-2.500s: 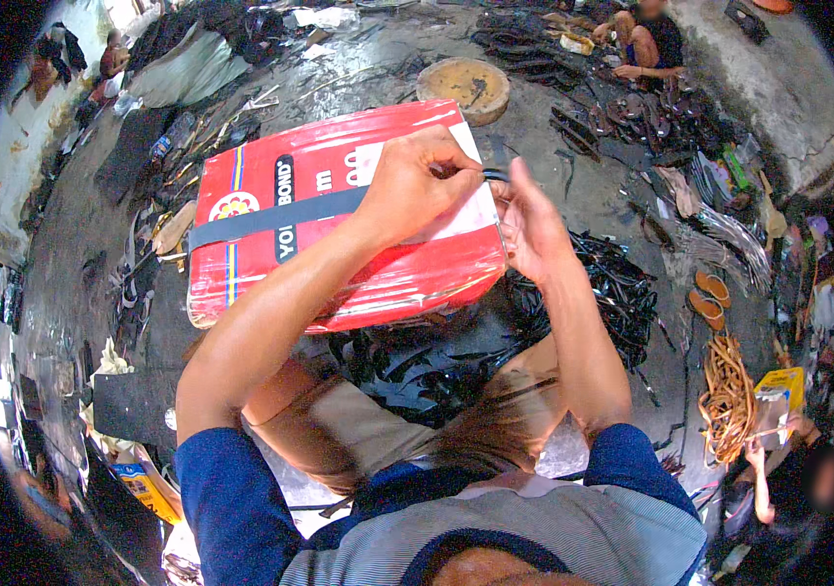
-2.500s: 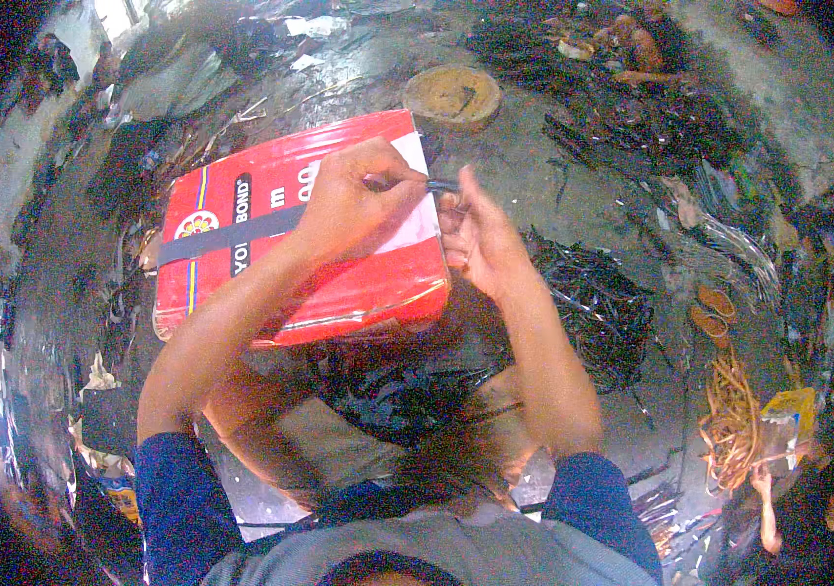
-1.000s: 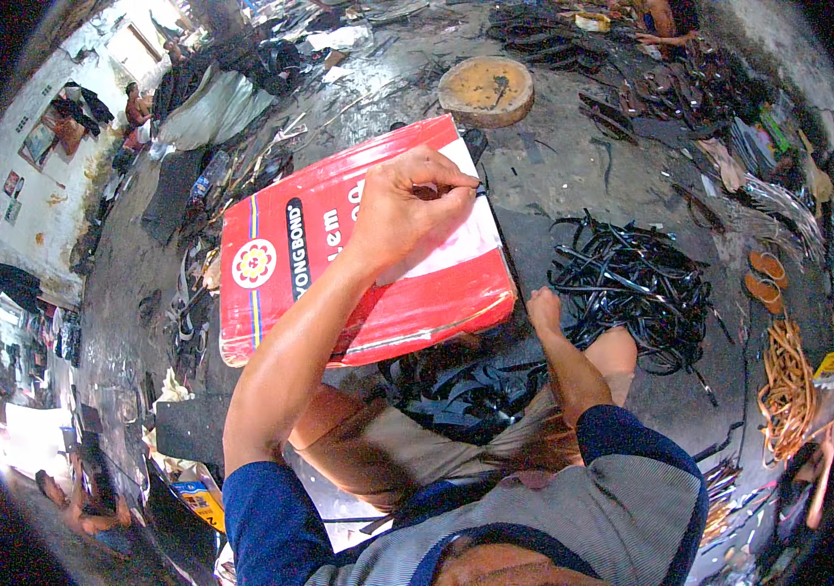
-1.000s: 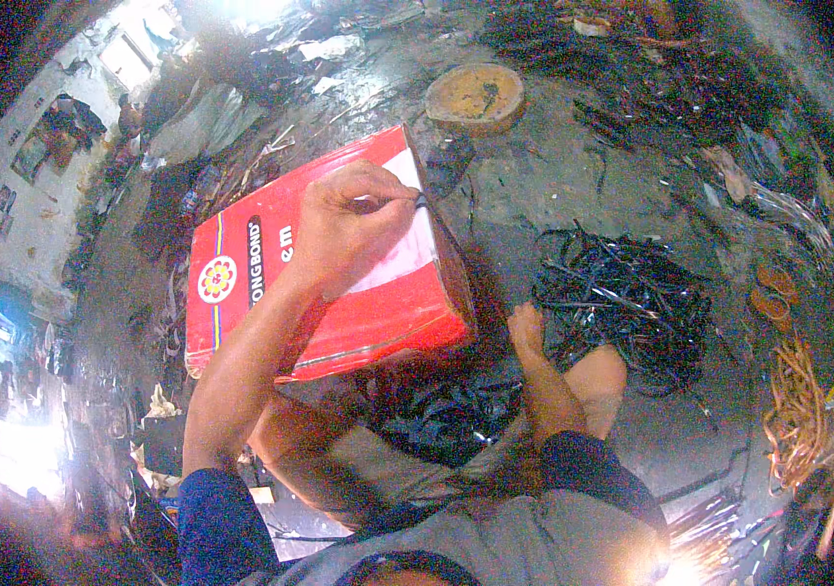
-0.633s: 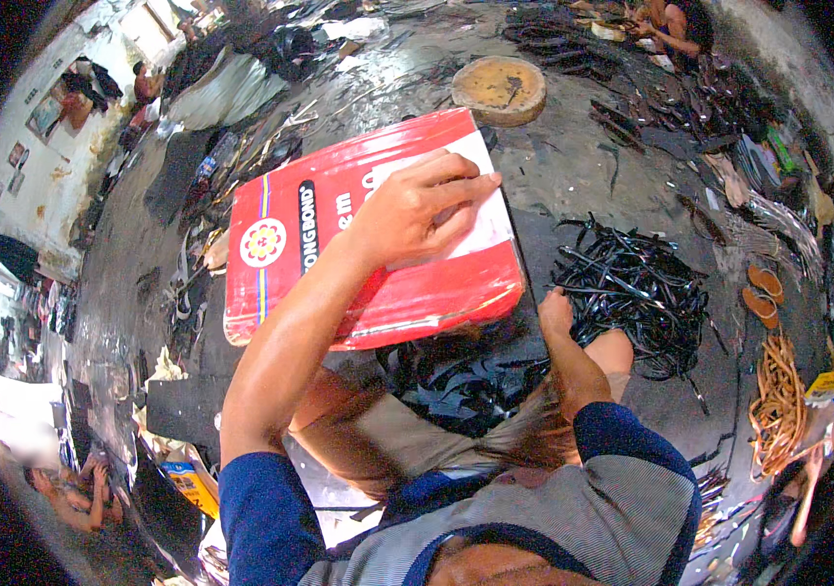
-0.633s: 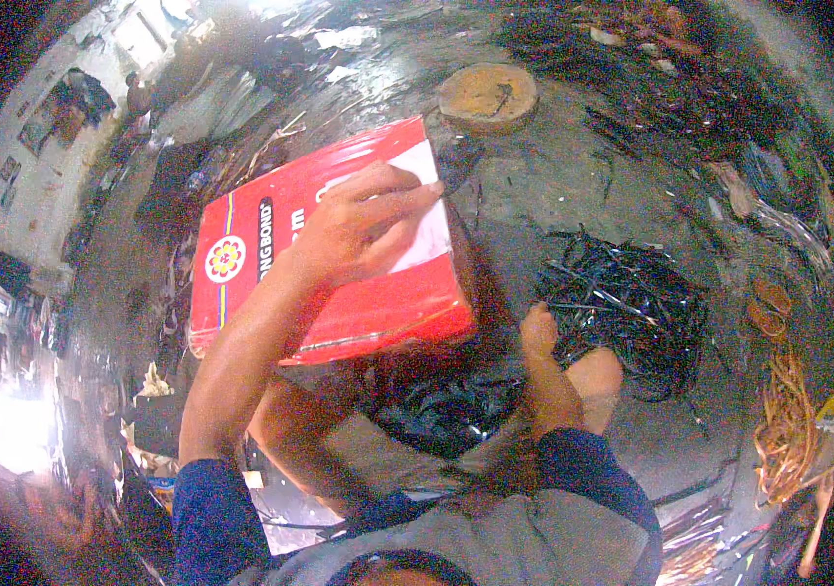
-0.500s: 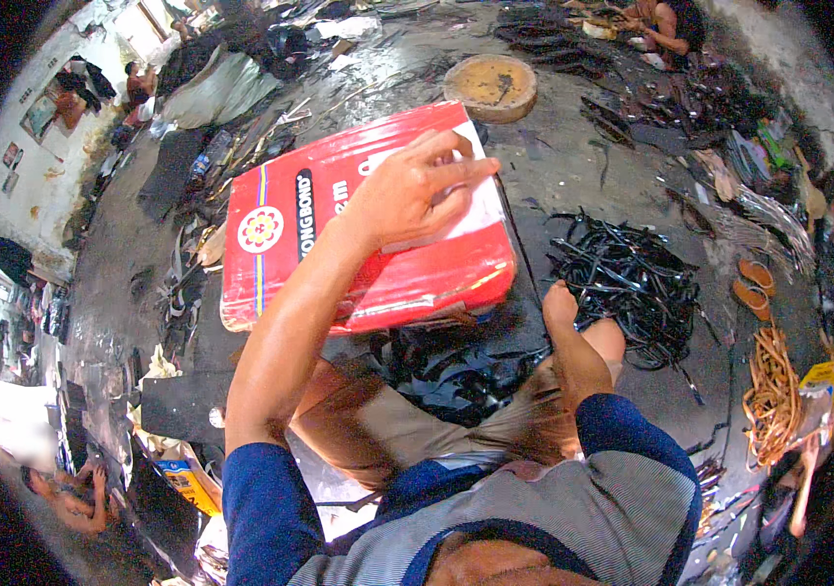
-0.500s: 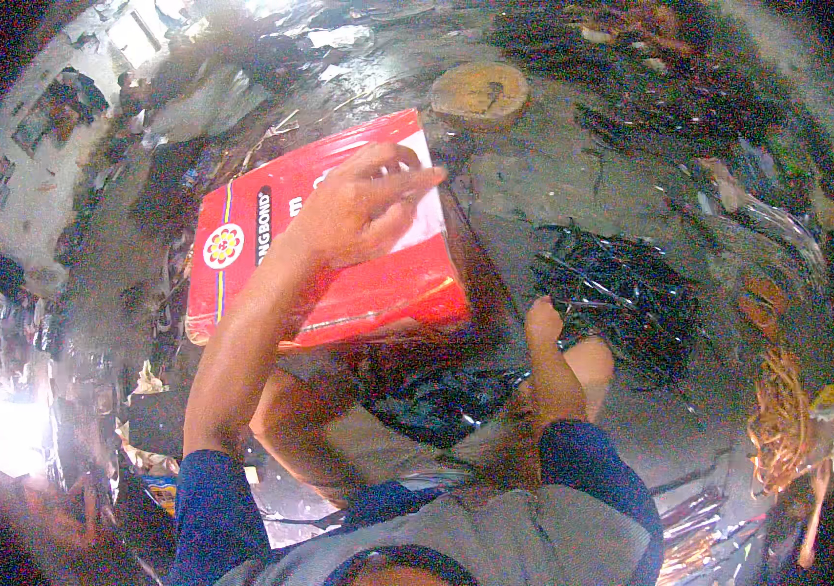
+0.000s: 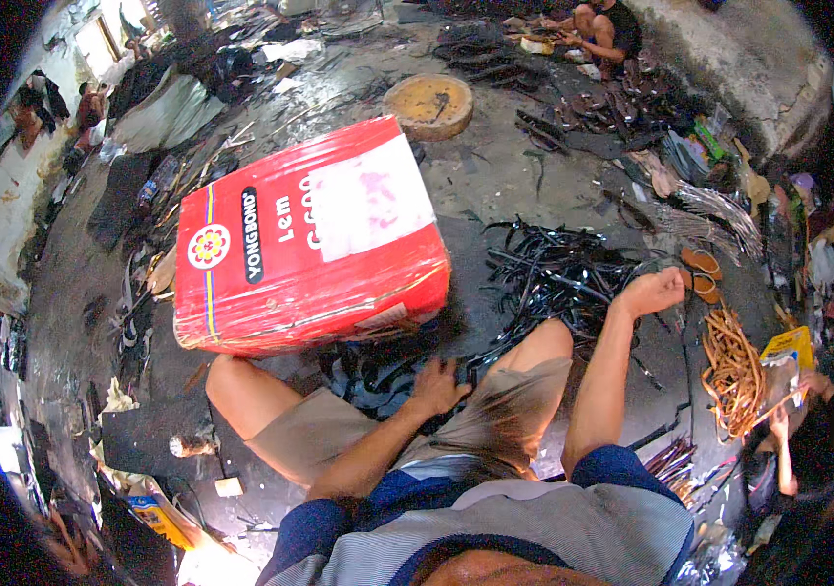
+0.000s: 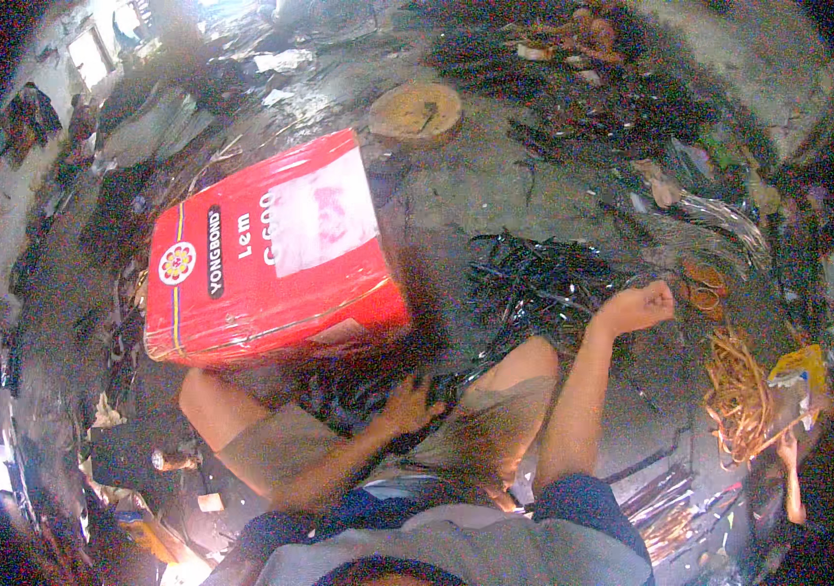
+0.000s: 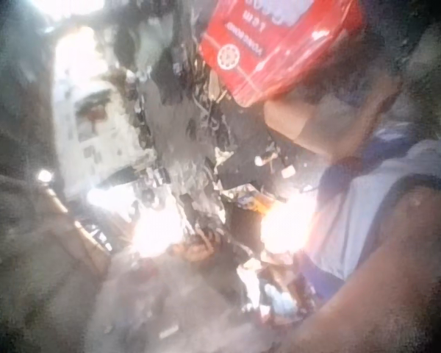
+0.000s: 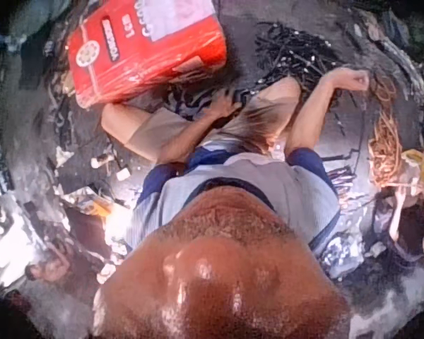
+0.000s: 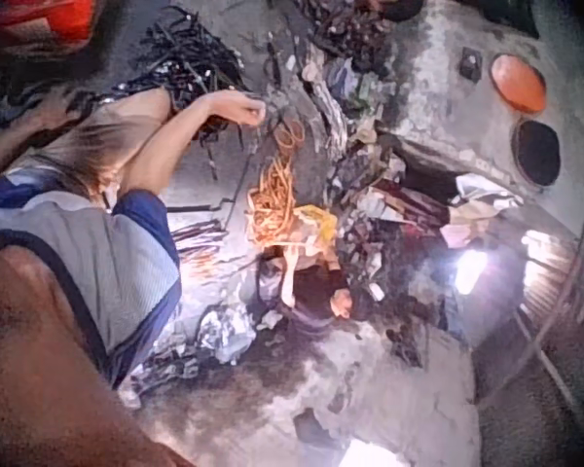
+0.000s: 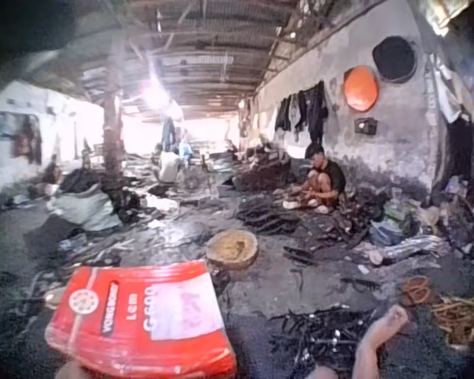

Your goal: The person sits on the floor and repeatedly ties a red package with black straps. They pull the straps tight, knot them, and trim the excess with a knife. The process is repeated multiple times to secure the package.

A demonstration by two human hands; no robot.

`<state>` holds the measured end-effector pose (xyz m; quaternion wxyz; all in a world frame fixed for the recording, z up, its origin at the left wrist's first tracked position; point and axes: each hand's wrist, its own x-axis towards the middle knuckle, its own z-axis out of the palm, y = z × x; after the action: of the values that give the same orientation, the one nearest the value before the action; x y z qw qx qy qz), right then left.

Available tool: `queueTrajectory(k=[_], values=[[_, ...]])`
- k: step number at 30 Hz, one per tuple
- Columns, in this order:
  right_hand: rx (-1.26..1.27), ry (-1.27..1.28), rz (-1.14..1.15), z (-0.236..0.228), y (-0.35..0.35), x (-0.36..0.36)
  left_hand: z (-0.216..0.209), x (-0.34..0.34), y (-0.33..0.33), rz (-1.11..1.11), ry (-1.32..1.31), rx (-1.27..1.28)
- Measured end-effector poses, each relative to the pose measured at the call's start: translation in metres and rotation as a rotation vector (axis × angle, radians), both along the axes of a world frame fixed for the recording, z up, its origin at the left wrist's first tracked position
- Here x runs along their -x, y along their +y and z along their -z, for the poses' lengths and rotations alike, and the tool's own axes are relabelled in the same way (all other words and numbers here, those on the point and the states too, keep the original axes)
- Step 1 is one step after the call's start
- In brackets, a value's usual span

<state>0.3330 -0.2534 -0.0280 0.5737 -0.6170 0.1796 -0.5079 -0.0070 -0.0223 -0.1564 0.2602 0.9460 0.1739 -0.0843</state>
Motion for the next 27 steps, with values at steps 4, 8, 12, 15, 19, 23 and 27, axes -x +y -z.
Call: queueTrajectory(k=[4, 8, 12, 15, 19, 23, 27], values=[[-0.019, 0.023, -0.554, -0.042, -0.004, 0.060, 0.049, 0.009, 0.008, 0.135, 0.300, 0.023], [0.189, 0.352, -1.205, -0.054, 0.027, 0.130, 0.023, 0.008, 0.014, 0.182, -0.022, 0.531], [0.456, 0.587, -1.848, -0.066, 0.049, 0.186, -0.178, 0.005, 0.008, 0.146, -0.058, 0.467], [0.495, 0.402, -2.250, -0.094, 0.087, 0.221, -0.232, 0.023, 0.022, 0.262, -0.474, 0.205], [0.754, 0.139, -2.104, -0.116, 0.117, 0.232, -0.283, 0.037, 0.041, 0.245, -0.504, 0.166], [0.445, 0.546, -2.432, -0.148, 0.120, 0.235, -0.327, 0.066, 0.067, 0.210, -0.409, 0.347], [0.651, 0.851, -2.336, -0.195, 0.134, 0.222, -0.355, 0.090, 0.101, 0.066, -0.359, 0.229]])
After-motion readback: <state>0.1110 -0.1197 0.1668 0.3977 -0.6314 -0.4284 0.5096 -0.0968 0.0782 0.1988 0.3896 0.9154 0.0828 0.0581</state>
